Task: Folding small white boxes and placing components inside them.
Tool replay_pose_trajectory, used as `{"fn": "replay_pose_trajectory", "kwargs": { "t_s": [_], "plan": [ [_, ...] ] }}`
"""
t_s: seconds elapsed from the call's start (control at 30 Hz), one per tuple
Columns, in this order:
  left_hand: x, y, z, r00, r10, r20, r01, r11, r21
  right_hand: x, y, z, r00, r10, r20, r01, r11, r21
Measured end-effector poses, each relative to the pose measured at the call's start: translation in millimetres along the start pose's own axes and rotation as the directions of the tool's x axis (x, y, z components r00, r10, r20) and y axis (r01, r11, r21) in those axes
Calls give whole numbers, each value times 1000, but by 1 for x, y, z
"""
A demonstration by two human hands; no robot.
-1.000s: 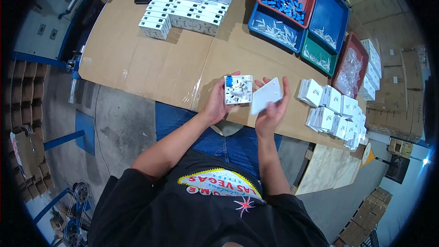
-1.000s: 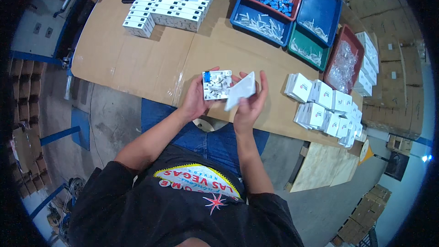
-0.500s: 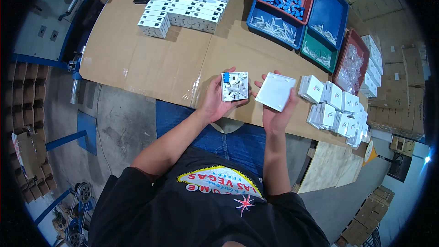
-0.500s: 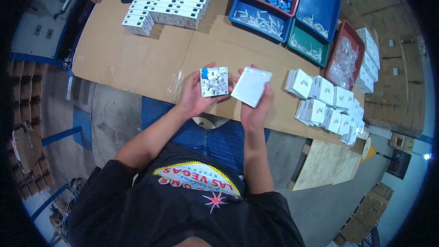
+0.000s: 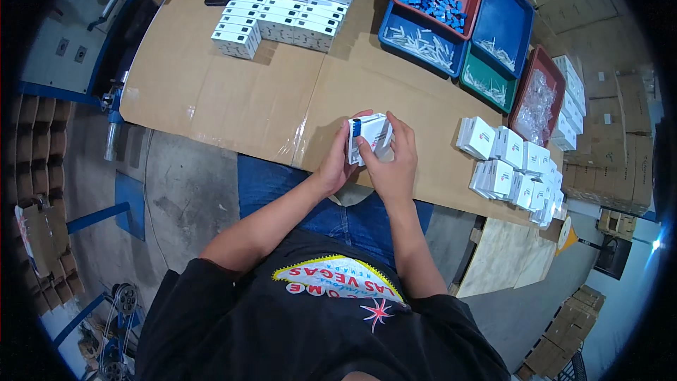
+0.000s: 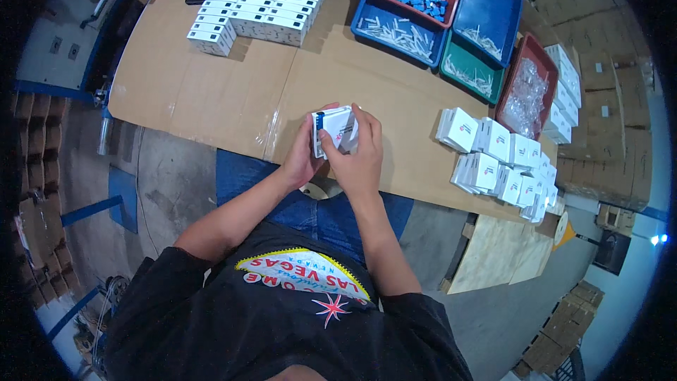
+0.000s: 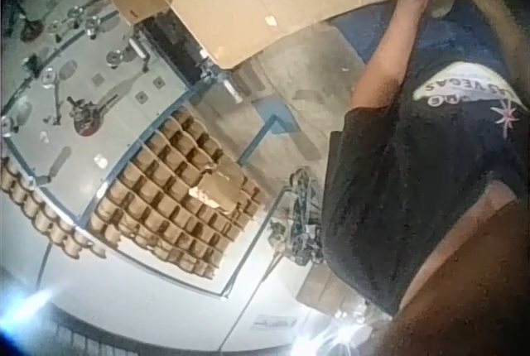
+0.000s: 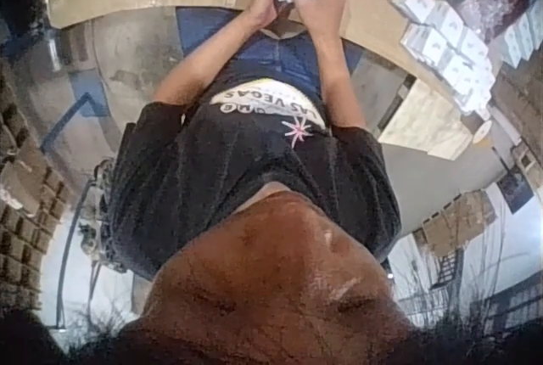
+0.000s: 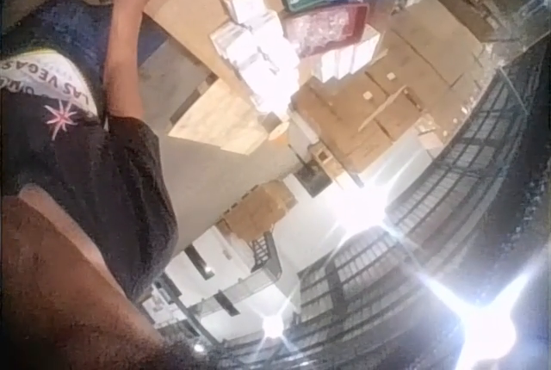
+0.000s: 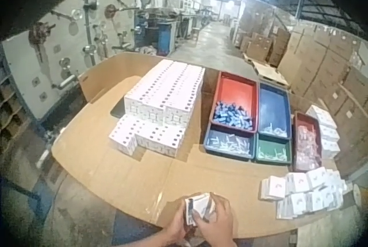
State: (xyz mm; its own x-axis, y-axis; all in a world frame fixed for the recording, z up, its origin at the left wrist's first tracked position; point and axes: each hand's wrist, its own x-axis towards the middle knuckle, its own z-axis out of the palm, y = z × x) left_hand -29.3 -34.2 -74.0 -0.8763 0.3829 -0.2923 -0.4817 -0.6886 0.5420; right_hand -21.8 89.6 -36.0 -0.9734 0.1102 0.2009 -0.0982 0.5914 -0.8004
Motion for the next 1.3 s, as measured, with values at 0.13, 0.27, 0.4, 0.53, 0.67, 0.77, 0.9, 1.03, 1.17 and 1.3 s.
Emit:
{"fn": "replay_pose_trajectory", "kwargs": {
  "t_s": [0.13,0.27,0.4,0.53,0.67,0.77,0.9,1.03,1.17,1.3],
  "plan": [
    [2,-5,-3,996,74,40,-75,997,23,-1,0,4,999,-40,-8,40,999,8],
    [3,-7,-5,996,77,44,-78,997,22,-3,4,7,998,-55,-18,56,998,36],
    [2,-7,-4,996,79,38,-80,996,32,-3,8,10,997,-69,-38,71,997,34],
    [2,-8,-4,997,70,32,-71,997,29,-4,7,10,997,-74,-36,75,997,23],
    [2,-8,-5,997,71,32,-72,997,17,-4,8,10,995,-90,-37,91,995,29],
    [3,-8,-6,997,64,32,-64,998,5,-4,3,9,998,-57,-18,57,998,17],
    [4,-8,-7,997,67,33,-67,998,12,-3,3,9,1000,-18,-25,18,1000,26],
    [2,-6,-4,999,38,8,-38,999,14,-4,2,11,1000,-18,-21,19,1000,22],
    [1,-6,-2,998,62,-9,-62,998,23,-3,4,12,1000,4,-20,-3,999,40],
    [0,-6,-2,998,56,-23,-55,997,51,-4,5,12,1000,-22,-6,22,1000,-18]
  ]
}}
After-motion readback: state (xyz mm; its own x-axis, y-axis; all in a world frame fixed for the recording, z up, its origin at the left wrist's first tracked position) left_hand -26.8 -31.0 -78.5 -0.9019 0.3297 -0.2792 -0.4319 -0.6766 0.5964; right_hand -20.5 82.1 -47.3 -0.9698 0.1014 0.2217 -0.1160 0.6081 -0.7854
